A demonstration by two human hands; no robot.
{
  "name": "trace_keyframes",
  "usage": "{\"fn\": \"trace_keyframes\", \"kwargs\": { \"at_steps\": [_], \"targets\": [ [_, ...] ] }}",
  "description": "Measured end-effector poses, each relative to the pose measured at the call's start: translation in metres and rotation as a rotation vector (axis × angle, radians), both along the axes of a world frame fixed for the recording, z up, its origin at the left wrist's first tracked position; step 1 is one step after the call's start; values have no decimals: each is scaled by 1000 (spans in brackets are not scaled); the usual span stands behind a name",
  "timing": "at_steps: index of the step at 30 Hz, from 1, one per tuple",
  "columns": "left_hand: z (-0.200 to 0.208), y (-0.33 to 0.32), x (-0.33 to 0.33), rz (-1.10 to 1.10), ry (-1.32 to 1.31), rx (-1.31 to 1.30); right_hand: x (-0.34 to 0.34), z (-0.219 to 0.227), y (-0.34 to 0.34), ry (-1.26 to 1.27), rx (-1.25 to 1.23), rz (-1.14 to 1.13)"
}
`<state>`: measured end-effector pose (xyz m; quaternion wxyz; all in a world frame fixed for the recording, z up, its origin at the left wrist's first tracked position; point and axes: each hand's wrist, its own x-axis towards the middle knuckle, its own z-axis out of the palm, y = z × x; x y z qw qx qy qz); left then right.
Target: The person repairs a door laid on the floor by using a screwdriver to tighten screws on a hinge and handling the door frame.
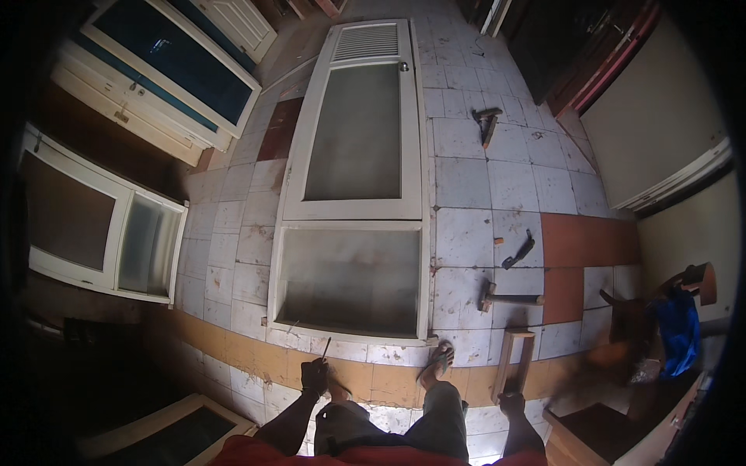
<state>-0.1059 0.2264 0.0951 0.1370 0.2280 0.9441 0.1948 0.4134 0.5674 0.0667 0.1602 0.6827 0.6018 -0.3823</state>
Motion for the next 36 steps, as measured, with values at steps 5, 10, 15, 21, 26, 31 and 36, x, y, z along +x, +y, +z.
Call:
{"fn": "trace_keyframes", "kwargs": {
  "at_steps": [5,10,15,21,26,31,36],
  "targets": [
    [64,92,-22,-167,138,-5,-30,68,37,145,-80,-220],
    [116,113,-3,-160,186,91,-42,102,85,357,86,-45],
    [107,94,18,95,-105,-49,-56,95,145,733,200,-273],
    [35,104,14,355,-341,-186,-70,104,255,530,515,-133],
    [-17,164,-77,552,-626,399,-117,112,359,801,290,-809],
    [47,434,-181,335,-469,2,-135,145,458,483,488,-756],
    [158,671,-295,64,-378,343,-272,170,551,749,609,-496]
  ]
}}
